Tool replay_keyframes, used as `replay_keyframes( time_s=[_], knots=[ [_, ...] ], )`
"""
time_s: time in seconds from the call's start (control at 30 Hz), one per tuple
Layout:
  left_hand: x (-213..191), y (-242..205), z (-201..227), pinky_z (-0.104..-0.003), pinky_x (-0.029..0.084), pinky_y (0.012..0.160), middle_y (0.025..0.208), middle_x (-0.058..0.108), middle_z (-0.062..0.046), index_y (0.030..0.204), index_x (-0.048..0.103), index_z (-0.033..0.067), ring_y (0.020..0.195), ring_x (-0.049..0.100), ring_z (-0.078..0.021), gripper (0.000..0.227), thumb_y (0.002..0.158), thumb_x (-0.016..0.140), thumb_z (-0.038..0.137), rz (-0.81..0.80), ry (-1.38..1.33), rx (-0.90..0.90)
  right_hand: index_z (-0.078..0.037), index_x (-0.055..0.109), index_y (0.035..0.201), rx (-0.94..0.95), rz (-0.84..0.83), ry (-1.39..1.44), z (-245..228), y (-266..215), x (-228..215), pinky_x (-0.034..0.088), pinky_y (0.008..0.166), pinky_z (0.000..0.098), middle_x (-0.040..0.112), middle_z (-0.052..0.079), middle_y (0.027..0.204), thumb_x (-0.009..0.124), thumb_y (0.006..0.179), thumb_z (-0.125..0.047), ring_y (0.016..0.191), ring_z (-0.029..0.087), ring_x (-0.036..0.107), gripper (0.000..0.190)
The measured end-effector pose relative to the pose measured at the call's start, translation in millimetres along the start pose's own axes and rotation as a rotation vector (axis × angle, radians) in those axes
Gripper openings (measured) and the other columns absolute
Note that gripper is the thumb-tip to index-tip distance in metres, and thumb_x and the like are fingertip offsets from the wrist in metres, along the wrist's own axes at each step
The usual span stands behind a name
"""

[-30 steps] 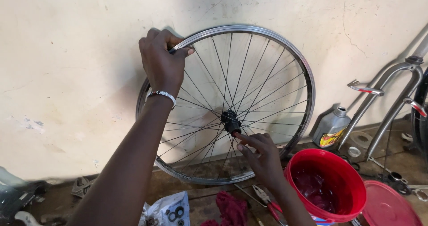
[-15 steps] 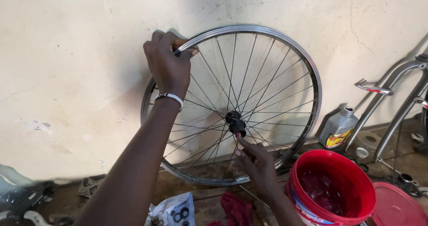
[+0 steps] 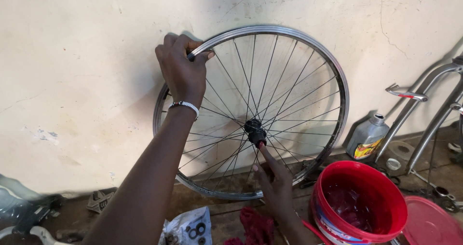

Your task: Cleaning bicycle cassette gears using a rag and cleaning solution at a workbench

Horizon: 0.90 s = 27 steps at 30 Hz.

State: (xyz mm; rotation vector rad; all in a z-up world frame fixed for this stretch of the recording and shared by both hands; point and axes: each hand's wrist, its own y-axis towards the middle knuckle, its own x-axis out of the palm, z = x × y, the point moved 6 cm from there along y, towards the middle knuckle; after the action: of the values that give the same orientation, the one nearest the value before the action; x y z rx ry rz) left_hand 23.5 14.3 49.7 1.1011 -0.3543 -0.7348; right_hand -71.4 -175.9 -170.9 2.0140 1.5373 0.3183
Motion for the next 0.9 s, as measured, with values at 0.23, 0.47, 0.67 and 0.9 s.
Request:
replay_keyframes(
  time_s=[0.23,0.47,0.67,0.9],
  knots=[
    [0.0,-0.3,-0.8,-0.031,0.042,0.058,0.081,0.055,0.001,0.076,0.065,0.0121,0.081,0.041,-0.0236,0.026,0.061,0.080,-0.001,0.022,-0.049,-0.016,-0.013,0.035,0.143,0.332,0.022,0.421,4.1,-8.9,29.2,0.045,0.052,0.0268,0.048,0.002,0.058,0.061,0.082,-0.011,0.056,0.012,0.053,0.066],
    [-1.6,0.8,1.0,-0.031,0.045,0.055,0.079,0.054,0.002,0.075,0.064,0.0113,0.082,0.042,-0.0222,0.026,0.060,0.079,-0.004,-0.004,-0.064,-0.093,-0.015,0.045,0.139,0.458,0.100,0.512,-17.7,-17.1,24.4,0.049,0.054,0.0292,0.056,0.004,0.060,0.060,0.081,-0.021,0.056,0.014,0.057,0.060],
    [-1.4,0.3,-1.9,-0.031,0.043,0.055,0.077,0.053,0.002,0.073,0.065,0.0130,0.080,0.041,-0.0225,0.025,0.059,0.078,-0.003,-0.003,-0.065,-0.095,-0.019,0.032,0.144,0.260,0.080,-0.045,-22.3,-19.6,18.5,0.029,0.046,0.0274,0.039,-0.002,0.054,0.056,0.086,-0.014,0.050,0.010,0.033,0.064],
    [1.5,1.2,-5.9,-0.033,0.042,0.058,0.079,0.053,0.001,0.072,0.064,0.0131,0.080,0.042,-0.0241,0.023,0.060,0.078,-0.001,0.017,-0.018,-0.064,0.000,0.026,0.142,0.070,-0.160,-0.913,-30.3,-5.2,39.5,0.048,0.077,0.0549,0.069,0.014,0.081,0.049,0.088,-0.022,0.093,0.035,0.061,0.063]
  ],
)
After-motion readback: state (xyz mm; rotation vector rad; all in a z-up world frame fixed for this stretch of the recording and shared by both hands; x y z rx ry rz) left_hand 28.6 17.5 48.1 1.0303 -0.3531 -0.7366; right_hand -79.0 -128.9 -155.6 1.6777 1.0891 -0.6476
